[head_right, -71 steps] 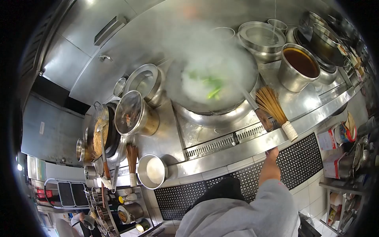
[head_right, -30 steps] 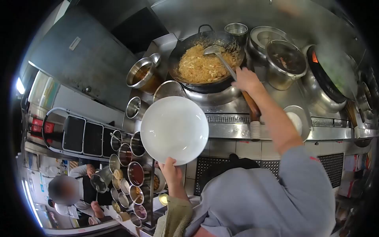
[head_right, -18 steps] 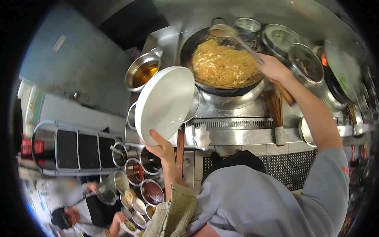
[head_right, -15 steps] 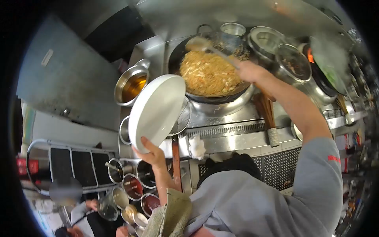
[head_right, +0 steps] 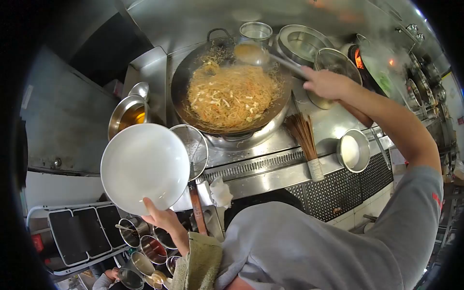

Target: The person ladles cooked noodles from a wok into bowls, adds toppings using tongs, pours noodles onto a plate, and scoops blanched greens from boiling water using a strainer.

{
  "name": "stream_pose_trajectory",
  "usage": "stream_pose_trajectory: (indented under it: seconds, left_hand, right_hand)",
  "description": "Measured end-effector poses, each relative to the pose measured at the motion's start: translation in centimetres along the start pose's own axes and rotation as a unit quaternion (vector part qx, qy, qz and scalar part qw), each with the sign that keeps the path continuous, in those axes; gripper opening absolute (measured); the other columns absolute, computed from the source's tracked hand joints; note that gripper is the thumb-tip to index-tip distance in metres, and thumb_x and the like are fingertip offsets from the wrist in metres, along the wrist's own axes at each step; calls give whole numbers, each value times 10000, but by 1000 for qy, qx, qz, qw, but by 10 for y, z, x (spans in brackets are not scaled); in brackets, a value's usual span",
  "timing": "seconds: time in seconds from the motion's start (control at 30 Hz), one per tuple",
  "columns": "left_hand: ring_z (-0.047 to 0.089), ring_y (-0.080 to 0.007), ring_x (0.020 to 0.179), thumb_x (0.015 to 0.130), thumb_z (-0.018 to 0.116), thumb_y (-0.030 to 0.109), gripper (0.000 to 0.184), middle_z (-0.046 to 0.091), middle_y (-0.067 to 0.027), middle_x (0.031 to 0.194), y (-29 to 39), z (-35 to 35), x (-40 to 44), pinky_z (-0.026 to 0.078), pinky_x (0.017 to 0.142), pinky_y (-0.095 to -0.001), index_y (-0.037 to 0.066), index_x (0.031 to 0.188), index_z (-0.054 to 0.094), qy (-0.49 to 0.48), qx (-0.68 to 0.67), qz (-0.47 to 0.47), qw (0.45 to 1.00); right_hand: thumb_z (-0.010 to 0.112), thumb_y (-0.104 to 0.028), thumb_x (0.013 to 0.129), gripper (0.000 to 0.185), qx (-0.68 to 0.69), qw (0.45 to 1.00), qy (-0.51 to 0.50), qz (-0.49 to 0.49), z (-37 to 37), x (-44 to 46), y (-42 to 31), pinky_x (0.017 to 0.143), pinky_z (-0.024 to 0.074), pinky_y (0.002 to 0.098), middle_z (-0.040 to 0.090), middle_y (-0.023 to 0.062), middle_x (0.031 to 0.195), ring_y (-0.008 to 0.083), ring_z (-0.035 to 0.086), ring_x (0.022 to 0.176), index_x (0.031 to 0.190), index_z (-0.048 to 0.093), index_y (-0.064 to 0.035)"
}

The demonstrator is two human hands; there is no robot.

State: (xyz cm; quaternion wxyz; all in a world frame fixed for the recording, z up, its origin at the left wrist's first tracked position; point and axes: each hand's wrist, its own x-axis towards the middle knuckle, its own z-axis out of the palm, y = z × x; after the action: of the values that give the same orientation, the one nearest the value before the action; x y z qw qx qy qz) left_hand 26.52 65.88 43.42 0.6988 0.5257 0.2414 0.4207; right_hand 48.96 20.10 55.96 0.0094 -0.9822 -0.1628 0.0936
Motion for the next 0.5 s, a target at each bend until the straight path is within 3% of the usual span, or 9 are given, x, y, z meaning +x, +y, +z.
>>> stream_pose_trajectory:
  seconds: [0.07, 0.1, 0.13, 0.17, 0.23, 0.3, 0.37, 0.43, 0.5]
  left_hand:
    - [598, -253, 982, 897, 555, 147, 349, 556, -166, 1116, -3, -2, -12, 536, 803, -355, -46, 1176, 472, 51, -8, -38, 998]
    - [596, -257, 988, 888, 559, 156, 335, 553, -166, 1112, -2, -4, -18, 536, 812, -363, -38, 1151, 482, 98, -15, -69, 993]
    - [591, -257, 995, 875, 566, 157, 326, 551, -161, 1102, -5, -8, -25, 532, 810, -372, -28, 1132, 487, 99, 77, -33, 992]
    - [587, -257, 1003, 863, 572, 158, 317, 549, -157, 1092, -7, -11, -32, 528, 808, -382, -18, 1114, 492, 106, 169, 2, 980]
    - [579, -254, 1013, 844, 549, 167, 320, 549, -151, 1076, -12, -28, -41, 513, 816, -384, -12, 1106, 502, 34, -84, -104, 990]
    - [581, -250, 1008, 826, 505, 186, 325, 551, -146, 1062, -13, -35, -51, 498, 822, -370, -17, 1079, 514, 56, 136, -21, 989]
    - [581, -243, 1010, 825, 502, 217, 357, 560, -153, 1063, -2, -29, -58, 495, 828, -362, -30, 1082, 519, 59, -56, -128, 988]
    - [585, -244, 999, 835, 540, 249, 401, 570, -159, 1066, 2, -41, -58, 494, 823, -362, -40, 1112, 514, 31, -53, -122, 991]
    - [544, -289, 1089, 765, 524, 178, 533, 528, -171, 1176, 7, -42, -57, 467, 910, -410, -48, 1241, 444, 30, 42, -141, 989]
  right_hand:
    - [493, -151, 926, 439, 188, 958, -196, 87, -7, -1, -29, 450, 468, 396, 581, 158, 744, 253, 571, 506, 1325, 337, -56]
    - [497, -128, 923, 373, 341, 899, -247, 120, 4, 1, -32, 387, 403, 328, 512, 89, 694, 170, 488, 453, 1268, 366, -75]
    - [502, -106, 920, 310, 485, 810, -292, 150, 20, 3, -34, 325, 338, 260, 444, 20, 643, 87, 406, 400, 1210, 395, -94]
    - [502, -106, 920, 310, 485, 811, -294, 143, 26, 5, -38, 325, 338, 260, 444, 20, 643, 87, 406, 400, 1210, 395, -94]
    - [514, -94, 924, 240, 745, 545, -349, 160, 39, 7, -45, 319, 285, 203, 378, -46, 629, 25, 352, 418, 1137, 413, -138]
    - [515, -110, 934, 208, 822, 412, -366, 146, 58, 7, -47, 314, 244, 164, 370, -68, 634, -15, 331, 432, 1123, 434, -143]
    - [501, -115, 947, 165, 873, 336, -332, 117, 71, -4, -53, 309, 256, 154, 382, -59, 661, -17, 342, 438, 1108, 473, -98]
    - [495, -113, 949, 163, 915, 224, -321, 95, 80, -11, -55, 307, 276, 152, 394, -42, 678, -16, 347, 437, 1103, 470, -62]
    - [483, -107, 952, 143, 921, 210, -316, 86, 67, -14, -53, 310, 296, 150, 399, -33, 684, -15, 356, 438, 1077, 467, -40]
